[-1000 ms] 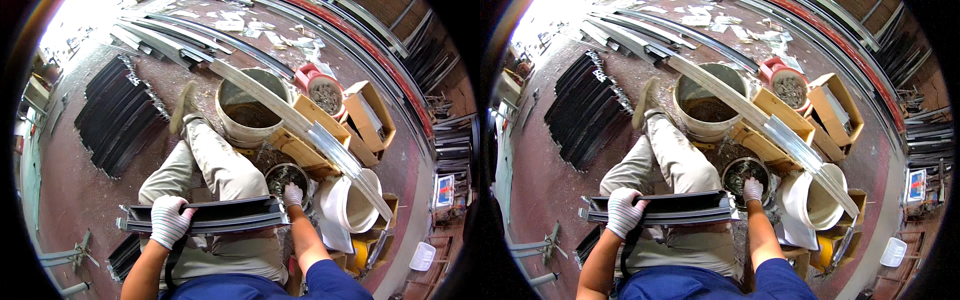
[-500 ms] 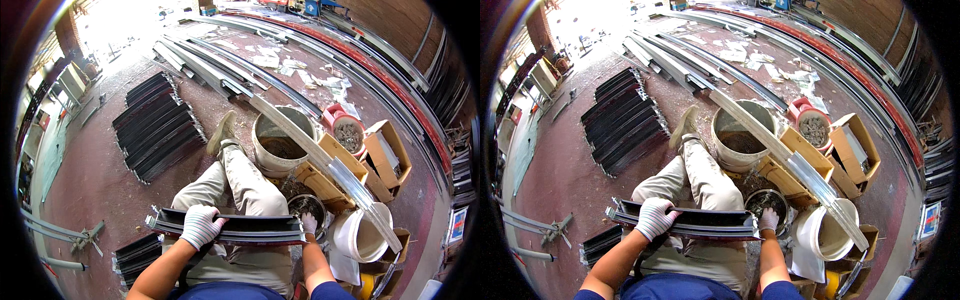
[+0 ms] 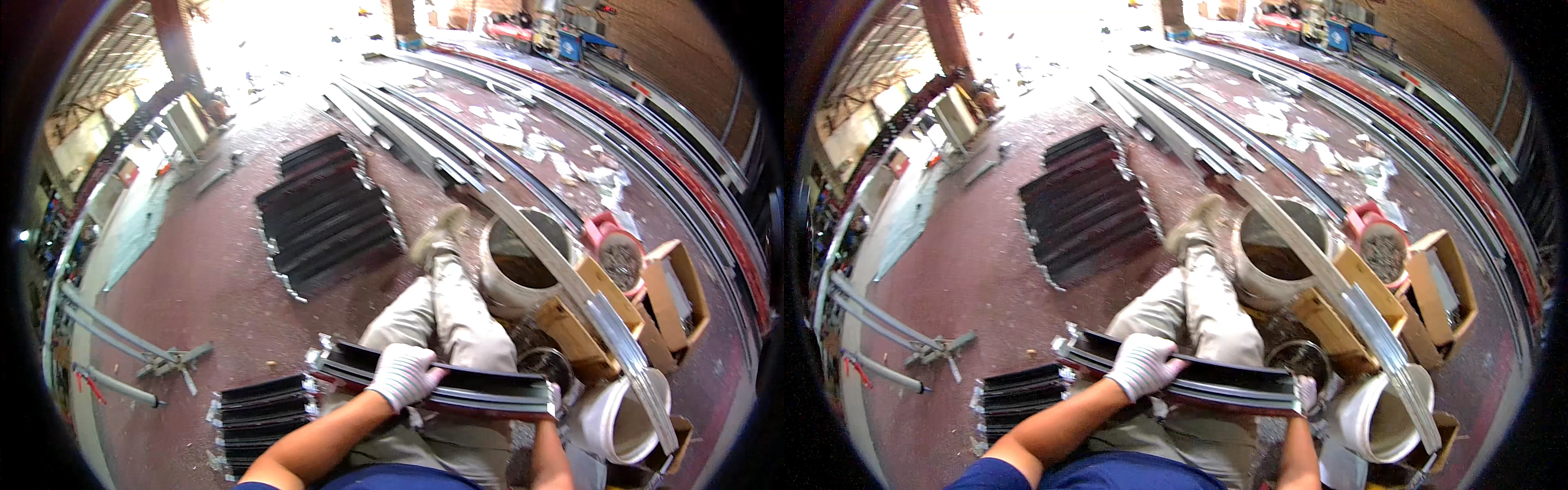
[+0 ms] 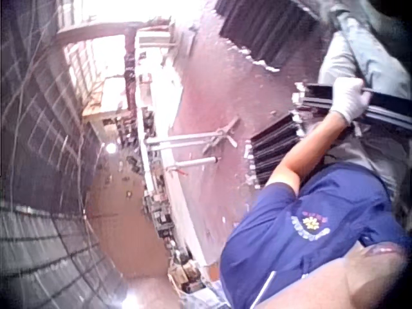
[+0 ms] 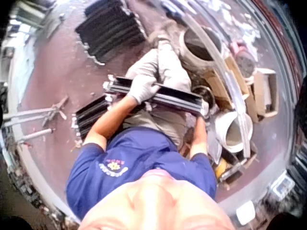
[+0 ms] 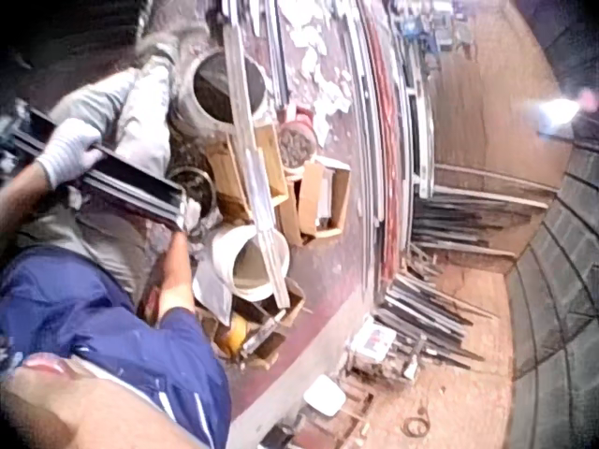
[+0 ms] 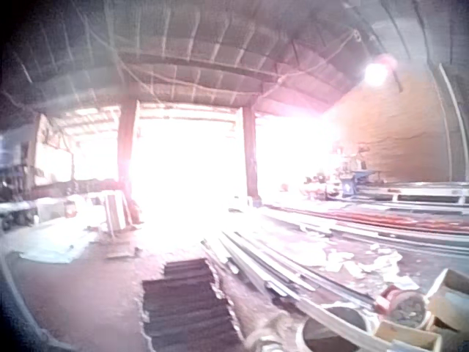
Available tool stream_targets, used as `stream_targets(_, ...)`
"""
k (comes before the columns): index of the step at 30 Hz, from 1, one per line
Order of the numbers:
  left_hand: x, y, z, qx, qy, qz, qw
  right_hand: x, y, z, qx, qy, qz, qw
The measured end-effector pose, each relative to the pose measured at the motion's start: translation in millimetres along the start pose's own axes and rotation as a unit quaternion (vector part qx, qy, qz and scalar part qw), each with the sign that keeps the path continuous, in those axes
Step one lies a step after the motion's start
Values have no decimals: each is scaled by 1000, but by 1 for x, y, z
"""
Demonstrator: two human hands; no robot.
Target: The person sits on the floor and repeatedly picks up small metal clips from a bucket, inserts them into slots on long black metal profiles, and stacks the finished profiles on the floor.
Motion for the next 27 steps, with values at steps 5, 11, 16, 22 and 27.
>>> stream_targets(5, -24, 1, 0, 1, 38, -42, 998, -55, 31, -47, -2, 59, -16, 998)
stream_targets(11, -31, 2, 13, 1, 40, -64, 997, -43, 66, -16, 274, 14, 37, 961)
stream_targets(16, -47, 13, 24, -15, 35, -27, 999, -69, 95, -34, 600, -48, -90, 793)
stream_targets(22, -58, 18, 33, -33, 20, 28, 999, -114, 174, -67, 686, 40, -146, 712)
stream_targets(27, -68, 16, 30, -31, 7, 25, 999, -151, 211, -66, 582, 79, -75, 806)
Point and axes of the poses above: each hand's wrist, its own x-axis towards the middle knuckle, its own y-axis out of the back of the hand, z = x × y, the point moved 6 cm from there along x, towards the middle knuckle, and after that the axes turned 10 degrees about -y, right-handed, at the moved point
